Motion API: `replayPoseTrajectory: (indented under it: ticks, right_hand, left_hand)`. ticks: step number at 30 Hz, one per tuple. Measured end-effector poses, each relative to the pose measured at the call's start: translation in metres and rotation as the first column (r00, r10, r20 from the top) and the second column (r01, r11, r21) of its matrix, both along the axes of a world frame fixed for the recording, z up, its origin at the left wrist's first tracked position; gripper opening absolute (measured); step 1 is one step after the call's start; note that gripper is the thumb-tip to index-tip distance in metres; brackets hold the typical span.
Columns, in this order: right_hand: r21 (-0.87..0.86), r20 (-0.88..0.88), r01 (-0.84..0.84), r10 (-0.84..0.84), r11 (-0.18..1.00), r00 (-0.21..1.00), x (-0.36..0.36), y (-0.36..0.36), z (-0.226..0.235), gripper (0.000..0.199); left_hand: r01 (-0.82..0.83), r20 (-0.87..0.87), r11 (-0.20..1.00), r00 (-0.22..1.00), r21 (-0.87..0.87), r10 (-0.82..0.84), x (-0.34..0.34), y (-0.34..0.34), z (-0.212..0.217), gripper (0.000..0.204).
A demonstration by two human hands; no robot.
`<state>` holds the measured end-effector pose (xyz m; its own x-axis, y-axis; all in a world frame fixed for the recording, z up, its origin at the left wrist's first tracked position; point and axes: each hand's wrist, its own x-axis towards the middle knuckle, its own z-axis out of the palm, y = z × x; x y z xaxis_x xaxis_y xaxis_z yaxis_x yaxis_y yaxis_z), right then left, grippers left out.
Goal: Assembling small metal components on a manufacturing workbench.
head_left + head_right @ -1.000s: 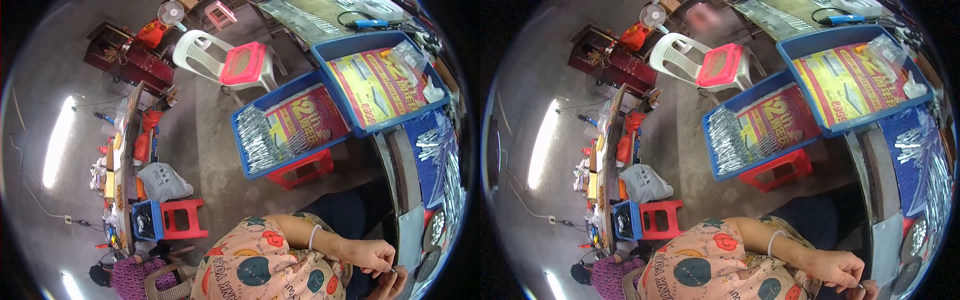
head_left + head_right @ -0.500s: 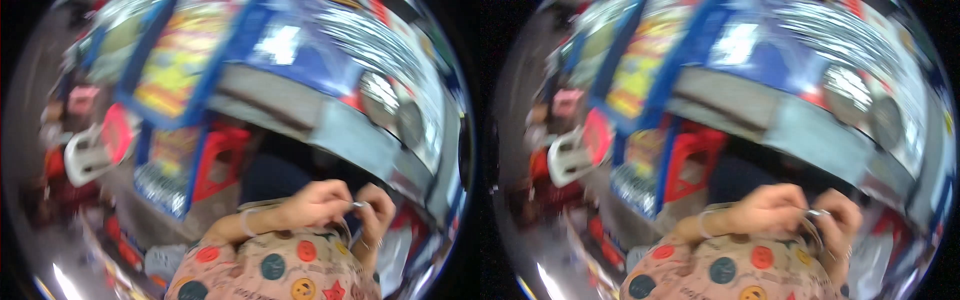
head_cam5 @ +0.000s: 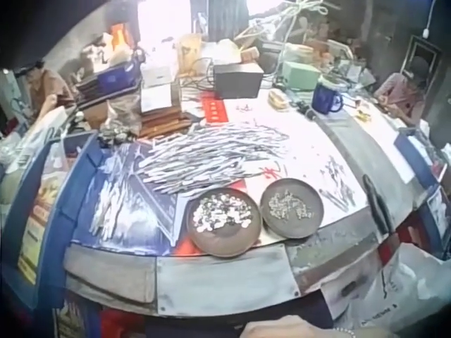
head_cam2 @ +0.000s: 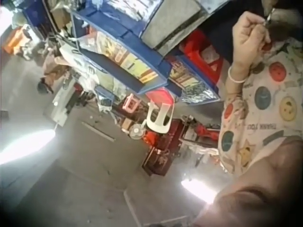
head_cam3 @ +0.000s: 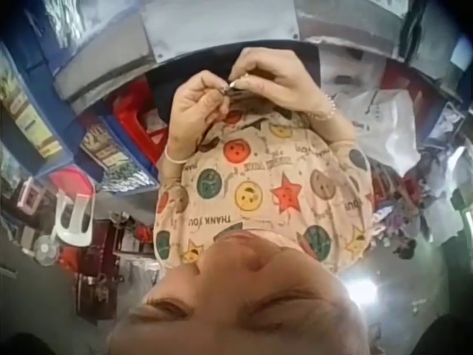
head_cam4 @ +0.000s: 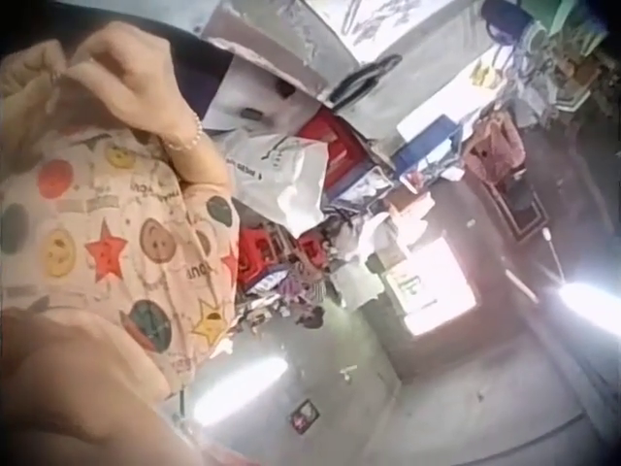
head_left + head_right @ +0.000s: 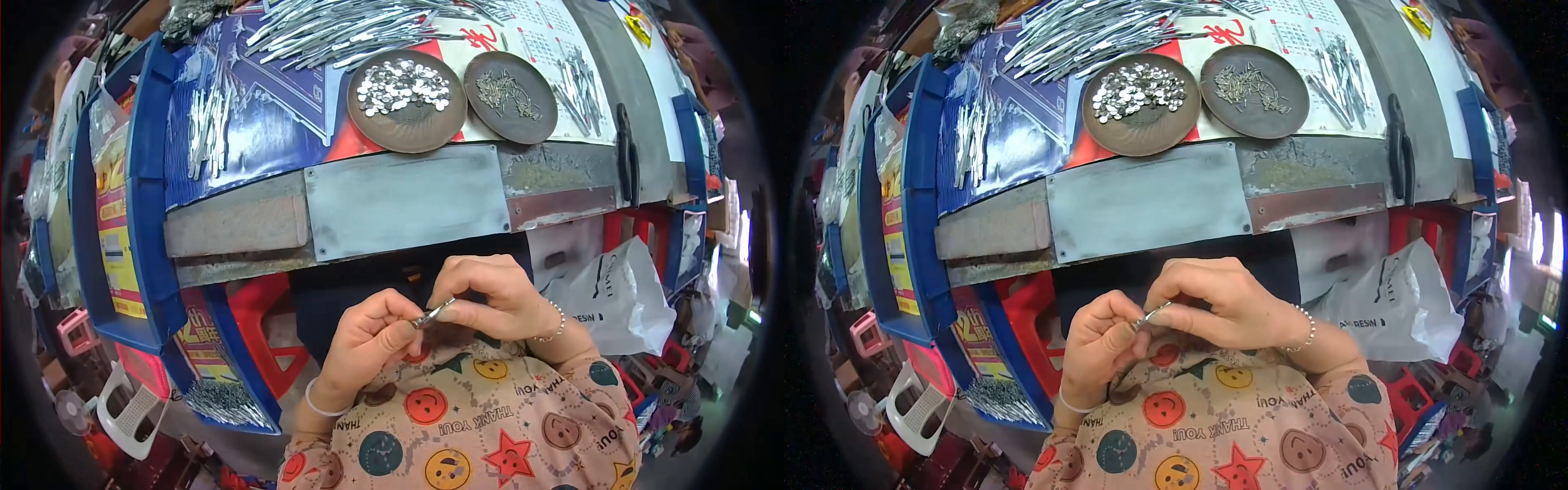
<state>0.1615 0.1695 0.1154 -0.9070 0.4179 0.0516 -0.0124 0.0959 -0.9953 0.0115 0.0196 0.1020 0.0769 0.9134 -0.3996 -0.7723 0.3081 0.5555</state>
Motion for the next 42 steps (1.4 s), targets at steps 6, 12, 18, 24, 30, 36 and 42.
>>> replayPoseTrajectory:
  ticks: [6, 12, 18, 24, 30, 36, 42]
  right_hand:
    - [0.015, 0.010, -0.012, 0.011, 1.000, 1.000, 0.001, 0.000, -0.001, 0.011]
    - [0.266, 0.015, -0.115, 0.115, 0.957, 0.993, 0.002, 0.005, 0.005, 0.013]
    - [0.290, 0.065, -0.165, 0.153, 0.943, 0.986, 0.005, -0.003, 0.002, 0.011]
    - [0.083, 0.160, -0.069, 0.055, 0.994, 0.986, 0.010, -0.008, 0.000, 0.017]
    - [0.340, 0.171, -0.094, 0.037, 0.936, 0.985, 0.011, -0.017, 0.000, 0.017]
    - [0.431, 0.132, 0.001, -0.064, 0.902, 0.989, 0.014, -0.037, 0.006, 0.012]
    - [0.284, 0.070, 0.047, -0.070, 0.958, 0.995, 0.014, -0.041, -0.002, 0.015]
  left_hand:
    - [0.032, -0.042, 0.999, 0.999, 0.021, -0.032, -0.001, -0.002, 0.001, 0.015]
    - [0.064, -0.041, 0.998, 0.997, 0.011, -0.064, -0.002, -0.003, 0.004, 0.015]
    - [0.130, -0.209, 0.991, 0.968, -0.040, -0.135, 0.004, -0.007, 0.002, 0.012]
    - [0.034, -0.380, 0.999, 0.925, 0.016, -0.026, 0.017, -0.009, -0.004, 0.010]
    - [0.049, -0.670, 0.994, 0.742, 0.098, 0.030, 0.025, -0.008, -0.001, 0.008]
    - [0.008, -0.636, 0.983, 0.763, 0.184, 0.113, 0.038, -0.018, -0.009, 0.008]
    - [-0.007, -0.644, 0.983, 0.755, 0.181, 0.124, 0.040, -0.020, -0.002, 0.009]
